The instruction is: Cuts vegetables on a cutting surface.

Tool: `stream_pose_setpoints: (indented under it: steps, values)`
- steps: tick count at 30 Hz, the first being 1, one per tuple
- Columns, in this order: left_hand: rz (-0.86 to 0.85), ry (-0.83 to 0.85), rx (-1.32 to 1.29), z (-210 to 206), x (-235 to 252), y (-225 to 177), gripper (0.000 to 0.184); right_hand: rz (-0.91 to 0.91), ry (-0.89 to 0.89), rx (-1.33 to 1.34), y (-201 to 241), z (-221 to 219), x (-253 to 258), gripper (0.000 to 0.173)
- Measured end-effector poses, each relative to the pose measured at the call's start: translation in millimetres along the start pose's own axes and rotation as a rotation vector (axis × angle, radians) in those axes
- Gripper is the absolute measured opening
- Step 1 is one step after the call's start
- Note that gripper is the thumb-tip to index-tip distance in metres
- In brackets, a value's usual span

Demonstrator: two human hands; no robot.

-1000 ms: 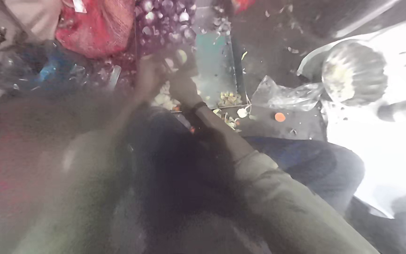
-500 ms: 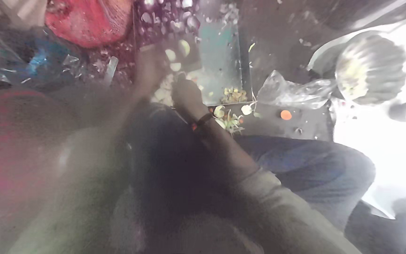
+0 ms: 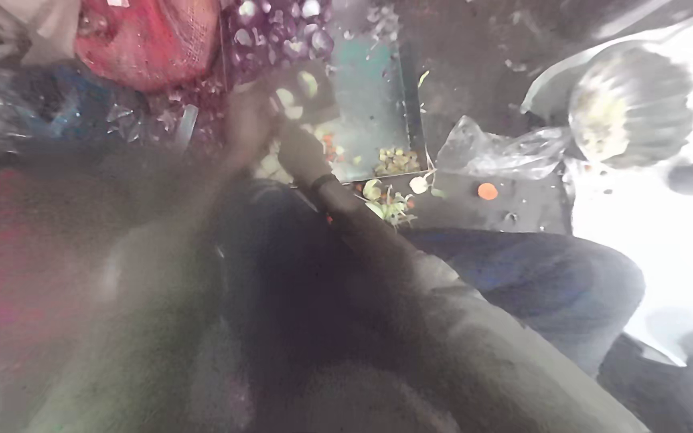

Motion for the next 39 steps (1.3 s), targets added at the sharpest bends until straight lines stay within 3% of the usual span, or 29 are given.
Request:
stream_pose_setpoints:
  steps: [7,14,18,23,26,33,39]
  values:
    - [-0.091,-0.05,-0.022,-7,1,17,0.023,-0.059,-0.028,0.102,-17,7,-24,0.042]
    - [0.044,-0.076,-0.093,-4,1,7,0.031,-0.127,-0.105,0.373,-81,26,-55,0.039]
    - [-0.015,-0.131,-0.122,-6,0,9,0.037,-0.146,-0.077,0.41,-102,18,-52,0.04]
    - [0.019,-0.015,-0.064,-11,11,7,0.074,-0.131,-0.072,0.482,-107,2,-59,0.034]
    - [0.01,0.021,0.019,-23,28,8,0.084,-0.132,-0.041,0.45,-105,1,-67,0.036]
    - [-0.028,0.149,0.12,-25,43,-9,0.058,-0.091,-0.123,0.564,-106,7,-81,0.033]
    - [-0.102,0.199,0.186,-19,41,-10,0.044,-0.124,-0.057,0.616,-113,7,-110,0.04]
Point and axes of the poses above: each hand's wrist, its own x-axis towards the middle knuckle, its own z-axis out of the back of the hand, y = z × x, the point moved 2 cm from there along x, towards the middle knuckle, and after that the axes turned 7 degrees about -x, right-handed, at the moved point
